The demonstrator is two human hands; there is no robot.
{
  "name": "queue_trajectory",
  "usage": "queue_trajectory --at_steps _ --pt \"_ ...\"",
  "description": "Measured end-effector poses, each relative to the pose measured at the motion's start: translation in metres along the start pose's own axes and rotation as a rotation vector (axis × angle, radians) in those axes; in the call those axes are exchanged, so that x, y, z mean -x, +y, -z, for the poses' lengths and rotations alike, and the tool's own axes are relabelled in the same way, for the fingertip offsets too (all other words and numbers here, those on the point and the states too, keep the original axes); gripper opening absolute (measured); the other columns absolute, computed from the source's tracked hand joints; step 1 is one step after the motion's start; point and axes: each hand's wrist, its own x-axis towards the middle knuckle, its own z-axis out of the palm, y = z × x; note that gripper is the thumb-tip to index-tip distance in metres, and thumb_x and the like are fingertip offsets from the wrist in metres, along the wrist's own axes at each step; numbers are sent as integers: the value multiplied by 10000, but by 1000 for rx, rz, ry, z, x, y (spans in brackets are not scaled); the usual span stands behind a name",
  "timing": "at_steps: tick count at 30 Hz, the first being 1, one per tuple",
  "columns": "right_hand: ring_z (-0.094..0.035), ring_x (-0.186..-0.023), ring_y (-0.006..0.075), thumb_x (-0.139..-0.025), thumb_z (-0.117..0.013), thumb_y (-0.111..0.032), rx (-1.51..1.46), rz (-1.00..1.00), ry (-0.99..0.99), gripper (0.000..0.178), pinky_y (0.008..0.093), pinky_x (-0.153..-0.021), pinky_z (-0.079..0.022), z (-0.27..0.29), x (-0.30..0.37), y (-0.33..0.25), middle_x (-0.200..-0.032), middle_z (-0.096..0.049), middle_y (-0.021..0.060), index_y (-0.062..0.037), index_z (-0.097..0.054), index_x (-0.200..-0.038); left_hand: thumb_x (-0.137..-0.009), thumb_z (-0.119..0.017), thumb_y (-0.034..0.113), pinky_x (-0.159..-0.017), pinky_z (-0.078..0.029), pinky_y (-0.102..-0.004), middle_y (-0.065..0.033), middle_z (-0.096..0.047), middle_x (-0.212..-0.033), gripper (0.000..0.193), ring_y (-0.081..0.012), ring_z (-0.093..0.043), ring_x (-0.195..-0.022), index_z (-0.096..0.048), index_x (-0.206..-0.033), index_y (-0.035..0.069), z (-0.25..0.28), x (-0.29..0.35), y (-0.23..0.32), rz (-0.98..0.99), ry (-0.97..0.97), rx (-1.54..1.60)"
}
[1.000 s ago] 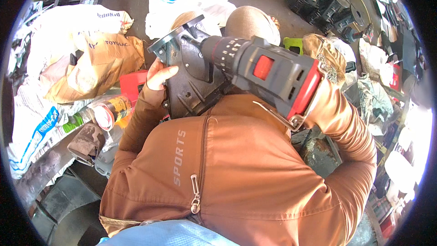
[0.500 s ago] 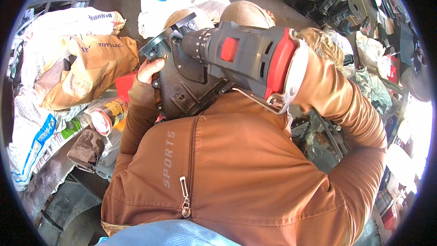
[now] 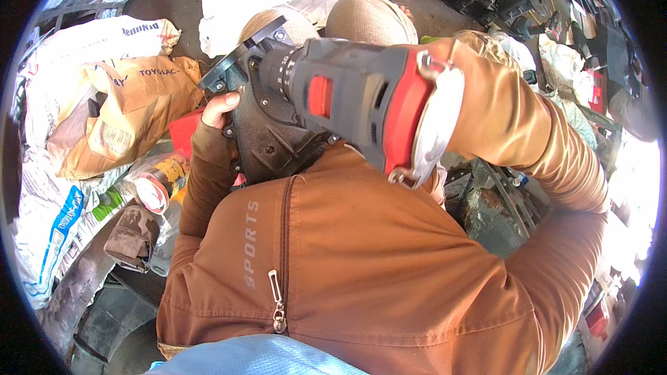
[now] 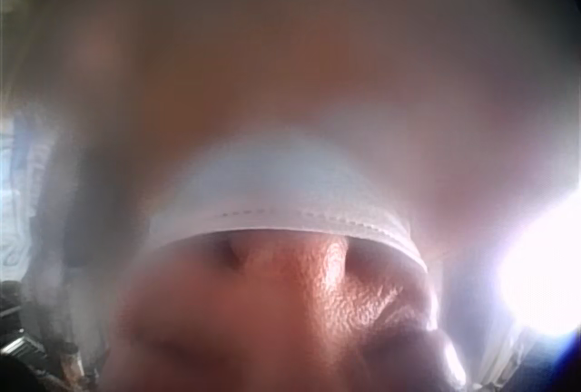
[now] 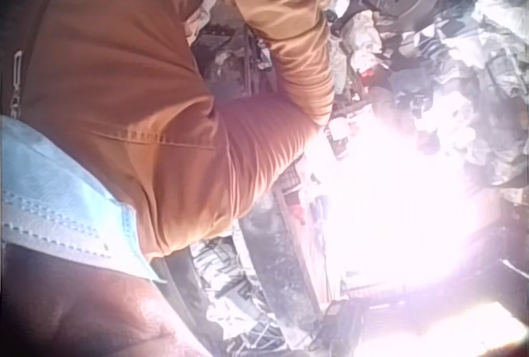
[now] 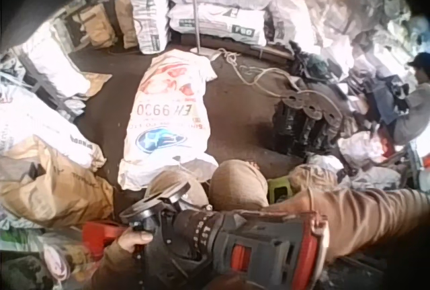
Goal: The person sits on the floor and uses a cordless drill to fasten screws into a black metal part. They repeatedly insert screws by hand and tighten them with the drill, rotating the part to access different holes.
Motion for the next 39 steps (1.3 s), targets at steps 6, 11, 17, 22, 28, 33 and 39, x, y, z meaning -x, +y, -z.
queue_trajectory --at_steps 6,11,17,22,28,33,39 --pt "-639 -757 208 -596 -861 -269 87 -1 10 609 322 -682 -504 20 -13 -17 -902 -654 65 -36 -590 -1089 -709 -655 139 -909 -483 -355 -91 -643 -1060 531 -214 -619 -963 -554 -1213 6 -6 -5 8 22 11 70" --pt "-622 -744 173 -576 -872 -285 76 9 -156 627 307 -691 -506 35 -22 -31 -894 -646 56 -20 -591 -1069 -697 -692 182 -849 -469 -316 -65 -649 -979 447 -176 -605 -916 -614 -1101 8 2 -10 11 95 25 -66" --pt "-607 -783 134 -600 -856 -255 -66 -69 -187 603 288 -748 -508 36 -27 -20 -926 -640 50 -10 -584 -1079 -710 -725 216 -849 -457 -302 -51 -652 -938 390 -152 -597 -899 -636 -1041 30 3 -8 11 195 64 42" --pt "-609 -790 135 -613 -846 -199 -142 -90 -172 569 288 -745 -508 31 -26 -16 -916 -636 52 -3 -584 -1079 -727 -720 220 -873 -458 -306 -40 -641 -1002 441 -143 -585 -948 -615 -1121 49 -6 -4 9 138 43 97" --pt "-657 -863 187 -742 -771 -129 -239 -149 -277 479 362 -784 -558 31 -23 2 -999 -653 103 -4 -558 -1153 -727 -731 175 -850 -473 -291 -22 -634 -1010 462 -131 -583 -935 -603 -1158 69 -5 -12 8 53 -31 85" --pt "-678 -865 258 -842 -674 -72 -392 -212 -413 368 436 -765 -586 20 -33 36 -1019 -657 150 -12 -545 -1181 -717 -741 142 -847 -478 -288 -19 -641 -991 450 -127 -592 -916 -613 -1143 69 7 -17 5 149 -14 92" --pt "-680 -826 183 -781 -719 -109 19 -183 -350 329 324 -743 -560 43 -37 16 -953 -677 95 -31 -612 -1082 -715 -747 93 -805 -499 -288 -30 -658 -924 370 -129 -619 -863 -648 -1071 67 13 -21 -1 150 1 122"
